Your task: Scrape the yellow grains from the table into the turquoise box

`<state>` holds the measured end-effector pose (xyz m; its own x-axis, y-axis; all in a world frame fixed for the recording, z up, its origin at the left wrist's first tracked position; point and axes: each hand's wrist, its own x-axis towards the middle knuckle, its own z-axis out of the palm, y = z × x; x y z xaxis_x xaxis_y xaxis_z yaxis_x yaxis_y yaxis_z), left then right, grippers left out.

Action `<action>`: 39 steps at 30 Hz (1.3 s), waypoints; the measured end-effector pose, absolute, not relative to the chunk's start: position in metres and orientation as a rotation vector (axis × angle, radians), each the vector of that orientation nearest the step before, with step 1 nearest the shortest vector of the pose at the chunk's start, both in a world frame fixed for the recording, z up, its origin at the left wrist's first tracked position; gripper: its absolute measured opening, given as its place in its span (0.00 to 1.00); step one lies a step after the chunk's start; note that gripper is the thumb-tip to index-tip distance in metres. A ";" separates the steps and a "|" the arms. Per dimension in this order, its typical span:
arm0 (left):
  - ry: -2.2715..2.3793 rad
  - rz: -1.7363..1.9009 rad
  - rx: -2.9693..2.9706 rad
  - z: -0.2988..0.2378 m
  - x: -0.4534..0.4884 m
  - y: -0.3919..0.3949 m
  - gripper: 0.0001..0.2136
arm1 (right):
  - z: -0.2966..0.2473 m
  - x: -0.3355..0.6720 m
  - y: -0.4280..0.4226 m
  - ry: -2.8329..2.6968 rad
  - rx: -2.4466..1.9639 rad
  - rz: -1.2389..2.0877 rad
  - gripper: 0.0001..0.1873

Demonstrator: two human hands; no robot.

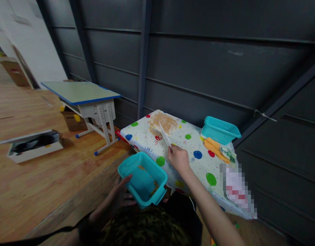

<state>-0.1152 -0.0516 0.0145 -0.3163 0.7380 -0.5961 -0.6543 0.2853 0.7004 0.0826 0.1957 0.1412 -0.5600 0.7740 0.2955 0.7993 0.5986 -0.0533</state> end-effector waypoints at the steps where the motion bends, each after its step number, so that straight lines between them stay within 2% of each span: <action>1: 1.301 1.382 0.100 0.013 -0.116 -0.051 0.61 | 0.140 0.082 0.193 -2.556 -1.271 -0.117 0.17; 10: 1.369 1.382 0.089 0.014 -0.121 -0.049 0.65 | 0.155 0.072 0.206 -2.584 -1.177 -0.163 0.19; 14: 1.370 1.399 0.107 0.021 -0.117 -0.051 0.61 | 0.170 0.068 0.222 -2.641 -1.260 -0.178 0.19; 19: 1.400 1.384 0.087 0.026 -0.112 -0.052 0.52 | 0.161 0.069 0.224 -2.670 -1.210 -0.141 0.19; 27: 1.410 1.375 0.069 0.026 -0.119 -0.052 0.62 | 0.141 0.078 0.230 -2.588 -1.049 -0.106 0.17; 31: 1.433 1.378 0.036 0.029 -0.122 -0.050 0.58 | 0.133 0.081 0.235 -2.541 -0.916 -0.102 0.15; 35: 1.449 1.411 0.045 0.027 -0.122 -0.051 0.60 | 0.129 0.081 0.237 -2.489 -0.921 -0.112 0.15; 39: 1.443 1.462 0.034 0.024 -0.123 -0.051 0.51 | 0.130 0.082 0.237 -2.505 -0.919 -0.092 0.14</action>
<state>-0.1233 -0.0513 0.0244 -0.4650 0.6469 -0.6044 -0.6128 0.2576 0.7471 0.0820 0.2373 0.1297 -0.6669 0.5949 0.4487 0.6262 0.7738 -0.0952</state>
